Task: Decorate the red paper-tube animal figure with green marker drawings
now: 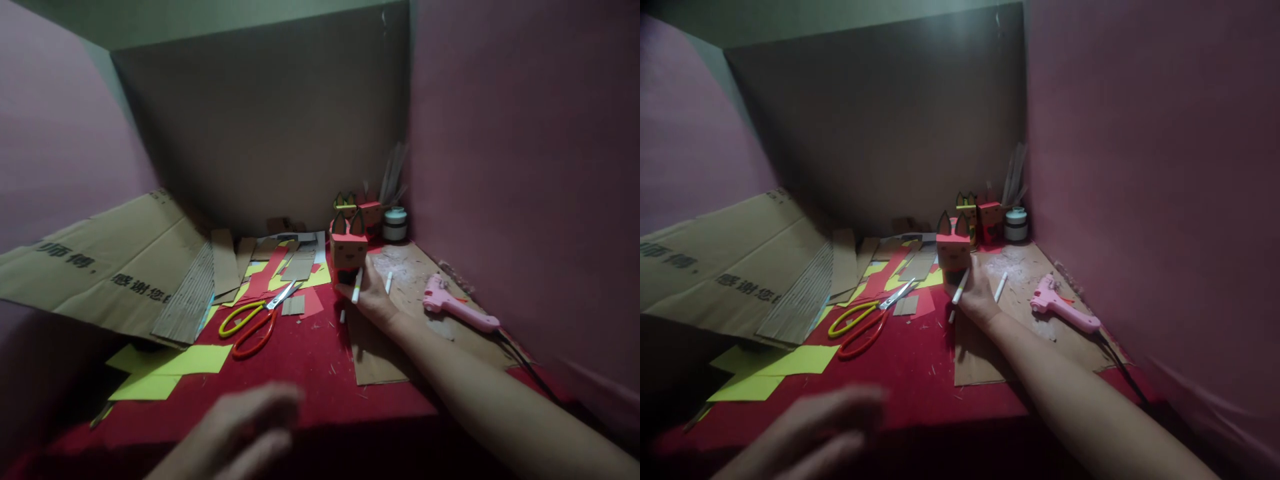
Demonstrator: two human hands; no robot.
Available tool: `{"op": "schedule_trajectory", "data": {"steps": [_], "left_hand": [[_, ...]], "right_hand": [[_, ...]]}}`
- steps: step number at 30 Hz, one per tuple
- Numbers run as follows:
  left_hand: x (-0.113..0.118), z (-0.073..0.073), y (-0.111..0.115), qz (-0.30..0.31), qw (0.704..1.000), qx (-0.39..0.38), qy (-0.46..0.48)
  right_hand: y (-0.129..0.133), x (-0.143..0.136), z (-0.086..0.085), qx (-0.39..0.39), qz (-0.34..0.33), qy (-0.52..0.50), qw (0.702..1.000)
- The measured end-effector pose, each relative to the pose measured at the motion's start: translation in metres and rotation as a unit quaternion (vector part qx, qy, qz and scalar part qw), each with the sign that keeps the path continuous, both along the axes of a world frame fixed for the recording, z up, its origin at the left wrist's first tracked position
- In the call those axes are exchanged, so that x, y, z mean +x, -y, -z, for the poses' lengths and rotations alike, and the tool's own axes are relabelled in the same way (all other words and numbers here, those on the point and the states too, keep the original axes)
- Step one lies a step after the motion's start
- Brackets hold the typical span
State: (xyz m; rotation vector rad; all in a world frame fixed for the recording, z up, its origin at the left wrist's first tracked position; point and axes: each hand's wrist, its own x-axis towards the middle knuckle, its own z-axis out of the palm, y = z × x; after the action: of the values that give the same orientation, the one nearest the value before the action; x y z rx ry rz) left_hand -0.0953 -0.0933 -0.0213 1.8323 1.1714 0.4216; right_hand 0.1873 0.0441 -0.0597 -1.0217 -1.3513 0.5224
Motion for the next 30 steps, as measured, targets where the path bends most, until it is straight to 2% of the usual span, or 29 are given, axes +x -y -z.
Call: {"op": "schedule_trajectory", "data": {"steps": [2,3,4,7,9,13,19,30], "left_hand": [[0.024,-0.017,-0.043,-0.037,0.996,0.064,0.044],[0.038,-0.024,-0.066,-0.092,0.983,0.108,0.114],[0.051,-0.029,-0.087,-0.105,0.977,0.12,0.142],[0.083,-0.038,-0.139,-0.102,0.969,0.123,0.186],[0.094,-0.041,-0.157,-0.089,0.968,0.122,0.199],[0.1,-0.041,-0.169,-0.066,0.969,0.106,0.213],[0.106,-0.029,-0.168,-0.042,0.963,0.078,0.255],[0.106,-0.019,-0.167,-0.047,0.954,0.089,0.283]], "right_hand": [[0.0,0.0,0.001,0.002,-0.003,0.003,1.0],[0.0,0.001,0.001,0.002,-0.004,0.004,1.0],[0.0,0.001,0.001,0.001,-0.005,0.006,1.0],[0.001,0.002,0.001,-0.007,-0.012,0.012,1.0],[0.001,0.002,0.001,-0.013,-0.017,0.014,1.0],[0.001,-0.002,-0.001,-0.03,-0.028,0.015,0.999],[-0.002,-0.007,0.0,-0.055,-0.051,0.026,0.997],[-0.006,-0.009,0.007,-0.083,-0.056,0.044,0.994]]}}
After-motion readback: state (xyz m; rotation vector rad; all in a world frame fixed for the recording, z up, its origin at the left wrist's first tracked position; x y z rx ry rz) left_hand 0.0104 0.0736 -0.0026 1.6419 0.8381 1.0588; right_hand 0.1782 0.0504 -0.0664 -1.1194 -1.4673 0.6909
